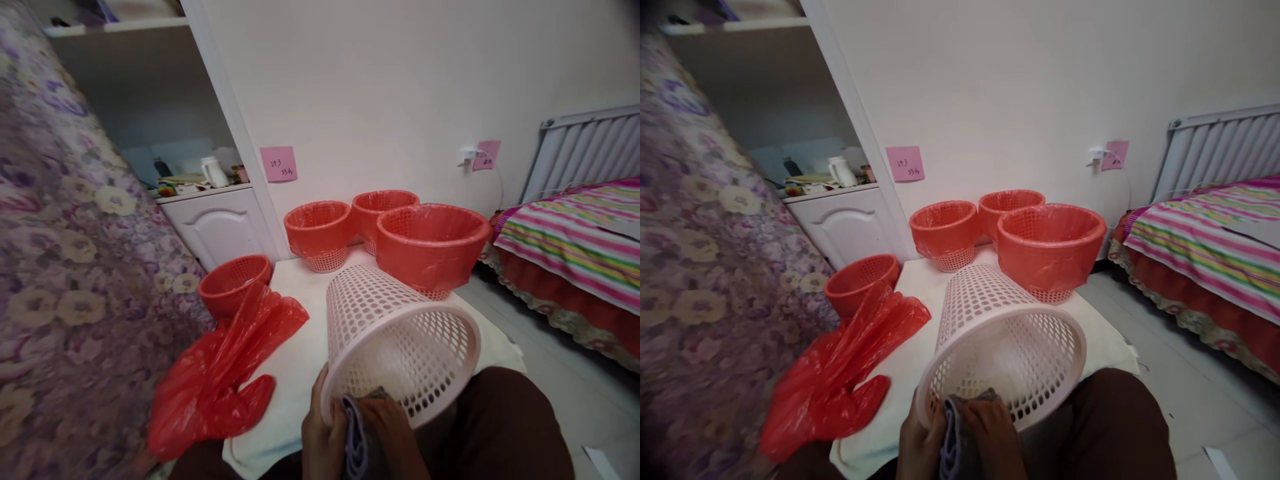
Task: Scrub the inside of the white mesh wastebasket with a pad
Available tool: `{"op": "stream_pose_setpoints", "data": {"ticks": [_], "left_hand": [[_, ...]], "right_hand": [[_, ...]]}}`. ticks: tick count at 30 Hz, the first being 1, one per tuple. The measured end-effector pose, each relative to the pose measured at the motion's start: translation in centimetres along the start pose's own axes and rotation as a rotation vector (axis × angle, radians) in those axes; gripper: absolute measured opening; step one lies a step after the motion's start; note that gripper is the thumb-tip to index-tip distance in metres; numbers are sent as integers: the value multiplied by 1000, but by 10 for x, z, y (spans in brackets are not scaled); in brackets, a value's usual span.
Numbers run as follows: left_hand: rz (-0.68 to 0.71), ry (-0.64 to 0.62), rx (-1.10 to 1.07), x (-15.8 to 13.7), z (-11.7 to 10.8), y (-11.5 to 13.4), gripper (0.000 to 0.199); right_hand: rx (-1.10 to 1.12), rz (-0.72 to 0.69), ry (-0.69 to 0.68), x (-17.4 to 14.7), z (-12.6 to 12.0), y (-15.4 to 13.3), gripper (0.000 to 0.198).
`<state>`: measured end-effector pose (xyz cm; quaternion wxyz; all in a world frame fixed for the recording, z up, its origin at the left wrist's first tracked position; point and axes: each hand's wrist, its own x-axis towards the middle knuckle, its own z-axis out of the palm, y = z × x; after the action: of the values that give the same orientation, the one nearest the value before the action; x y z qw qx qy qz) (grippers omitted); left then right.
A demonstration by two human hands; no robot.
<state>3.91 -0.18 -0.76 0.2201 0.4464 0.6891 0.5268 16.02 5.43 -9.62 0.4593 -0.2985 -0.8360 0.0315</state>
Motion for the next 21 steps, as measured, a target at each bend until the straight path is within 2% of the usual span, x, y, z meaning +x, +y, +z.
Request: {"op": "stream_pose_setpoints", "data": {"ticks": [3,6,9,11,12,14,16,17,19,21], "left_hand": [[8,-114,85,10,-15,11,53],[89,-158,141,17,-34,20,51],[139,-180,186,19,-43,23,45],[130,-135,192,16,-38,18,46],[104,-103,178,13,-32,14,48],[29,-63,111,7,-16,1,55],[-37,-78,-8,0,1,-13,59],[-63,-74,-74,-3,7,-20,55],[-94,-36,-149,-5,14,-29,45],[-117,-20,-159,-2,10,-30,43]], "right_hand": [[29,-3,87,1,3,0,39],[-72,-64,71,-5,-20,14,36],[-135,-119,-158,-14,-58,32,23],[-127,-106,-312,-18,-76,41,37],[-122,-80,-335,-19,-80,44,43],[-116,-19,-292,-20,-73,47,47],[-111,21,-202,-19,-51,45,41],[-107,30,-156,-18,-38,42,37],[-97,20,-95,-16,-14,33,32],[-80,-22,-58,-14,1,25,26]]}}
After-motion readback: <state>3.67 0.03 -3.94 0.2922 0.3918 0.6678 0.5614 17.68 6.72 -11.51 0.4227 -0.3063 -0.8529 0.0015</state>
